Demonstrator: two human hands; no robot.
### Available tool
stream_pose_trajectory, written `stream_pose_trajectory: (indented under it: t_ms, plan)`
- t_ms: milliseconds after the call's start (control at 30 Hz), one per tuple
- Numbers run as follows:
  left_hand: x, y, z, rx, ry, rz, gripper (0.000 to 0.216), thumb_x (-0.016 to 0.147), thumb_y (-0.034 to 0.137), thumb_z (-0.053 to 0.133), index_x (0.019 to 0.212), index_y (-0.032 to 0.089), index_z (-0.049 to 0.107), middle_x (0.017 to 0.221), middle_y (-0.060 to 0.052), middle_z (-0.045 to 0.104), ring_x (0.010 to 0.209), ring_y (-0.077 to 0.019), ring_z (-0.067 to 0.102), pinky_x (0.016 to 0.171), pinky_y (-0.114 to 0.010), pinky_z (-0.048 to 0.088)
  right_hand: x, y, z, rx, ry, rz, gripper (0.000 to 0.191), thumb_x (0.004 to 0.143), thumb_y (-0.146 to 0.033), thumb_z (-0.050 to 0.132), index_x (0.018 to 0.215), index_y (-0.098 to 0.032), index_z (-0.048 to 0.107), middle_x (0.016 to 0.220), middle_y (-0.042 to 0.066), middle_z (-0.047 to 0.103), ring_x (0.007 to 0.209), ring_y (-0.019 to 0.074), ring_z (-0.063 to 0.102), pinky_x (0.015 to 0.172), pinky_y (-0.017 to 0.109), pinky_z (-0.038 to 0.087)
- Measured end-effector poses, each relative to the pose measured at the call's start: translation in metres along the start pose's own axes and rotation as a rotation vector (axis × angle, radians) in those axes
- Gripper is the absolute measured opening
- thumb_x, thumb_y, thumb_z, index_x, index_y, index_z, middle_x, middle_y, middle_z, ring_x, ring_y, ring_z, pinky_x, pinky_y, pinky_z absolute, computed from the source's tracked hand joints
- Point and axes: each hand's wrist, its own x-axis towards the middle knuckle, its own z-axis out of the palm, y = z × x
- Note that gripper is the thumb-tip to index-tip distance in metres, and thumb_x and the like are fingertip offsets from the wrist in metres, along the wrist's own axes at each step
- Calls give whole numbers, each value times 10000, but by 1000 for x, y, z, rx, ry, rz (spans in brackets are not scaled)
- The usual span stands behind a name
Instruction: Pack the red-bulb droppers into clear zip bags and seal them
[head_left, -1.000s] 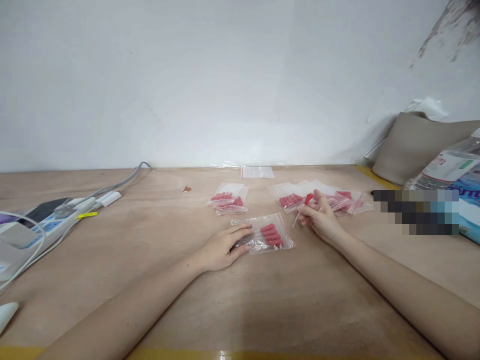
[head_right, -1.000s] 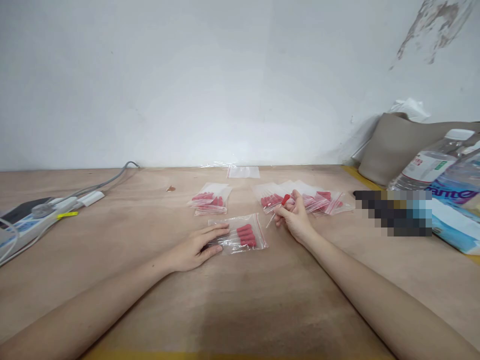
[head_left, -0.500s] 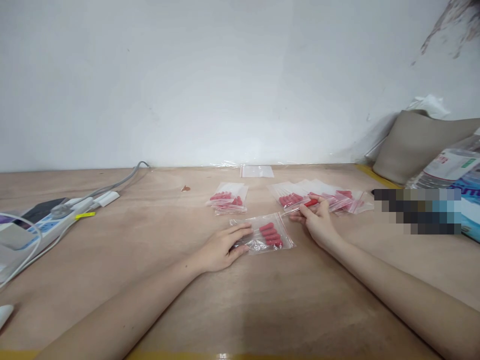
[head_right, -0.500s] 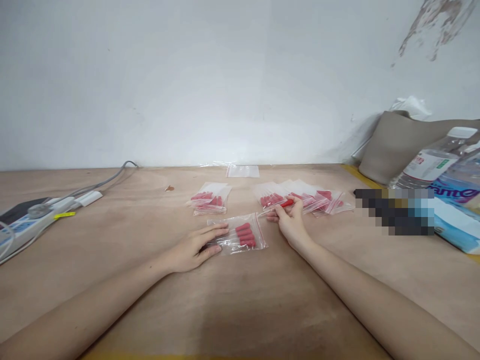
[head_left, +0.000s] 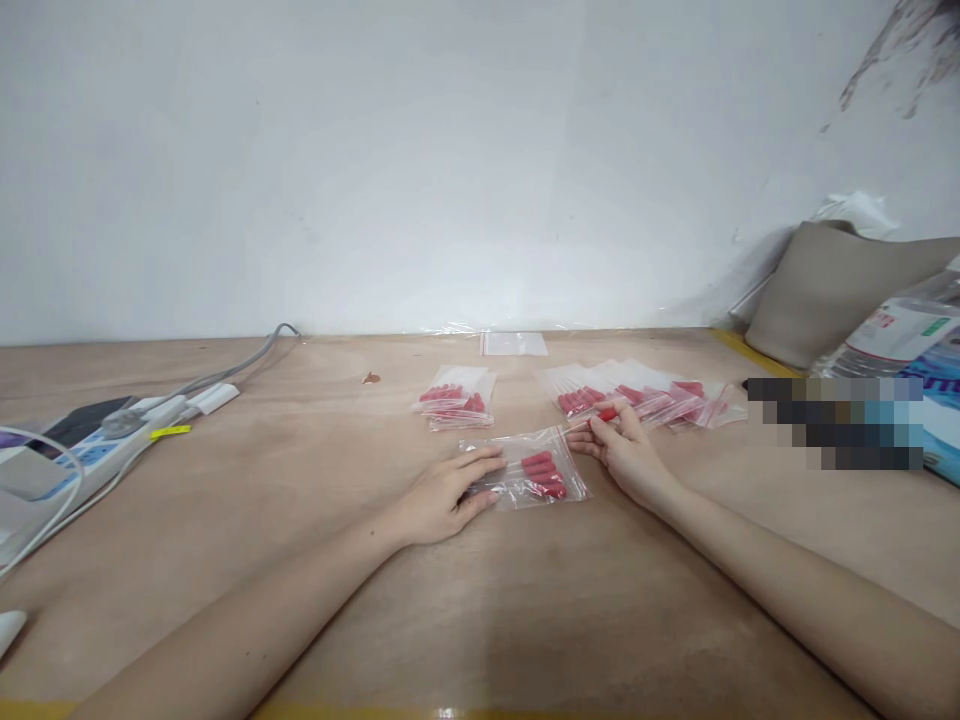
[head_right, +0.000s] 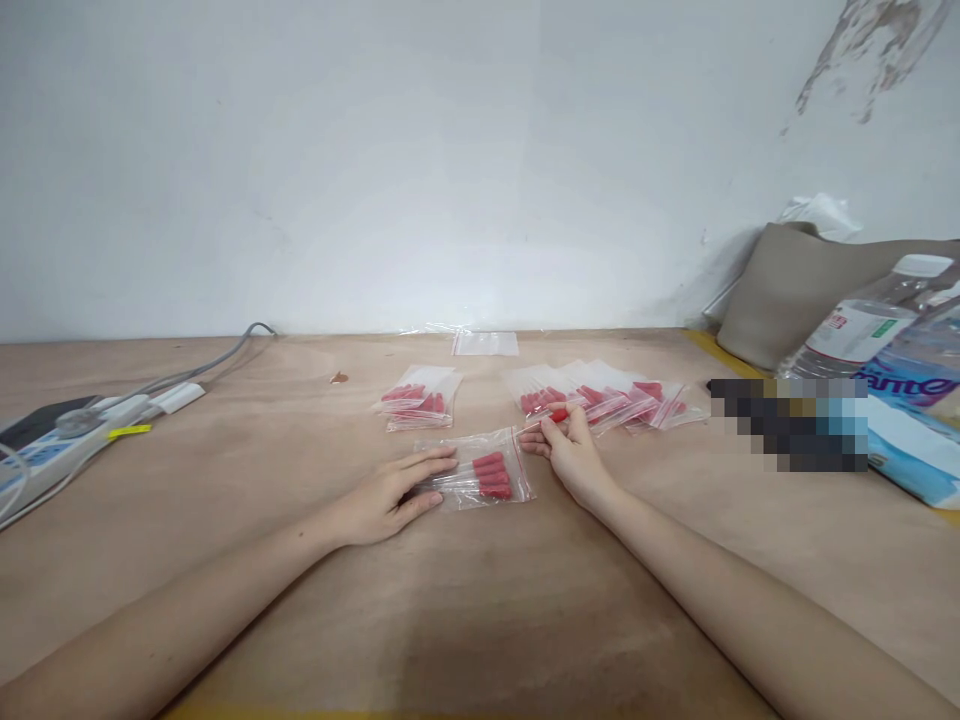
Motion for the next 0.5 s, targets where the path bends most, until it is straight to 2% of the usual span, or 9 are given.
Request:
stream_pose_trajectory:
  t_ms: [100,200,367,500]
  plan:
    - [0,1,0,-4,5,-2,404,898,322,431,1294,249,399,1376,-49,379,1225,-207,407,1014,-385,356,1,1,1,-47,-13,11,376,621,-418,668,869,-237,450,710,-47,590,651,120,615,715,325,511]
    - [0,3,-2,-15,14,-1,449,896,318,437,1329,260,336,1368,-36,390,1229,-198,399,1019,-364,355,1,0,4,-220,-59,21,333,611,-383,680,848,-195,540,678,-35,577,583,84,551,614,251,478]
    - [-1,4,-2,-20,12,0,457,902,321,428,1340,266,314,1390,-37,351,1258,-210,357,1034,-375,335,2,-4,12,-361,-62,36,355,531,-326,729,774,-172,521,642,-33,578,518,70,494,463,197,379]
    - [-1,3,-1,-31,20,15,457,898,312,439,1336,265,320,1412,-38,311,1268,-212,339,1046,-383,318,7,-7,8,-422,-132,88,321,545,-350,729,696,-168,511,522,-59,516,436,54,431,401,179,312]
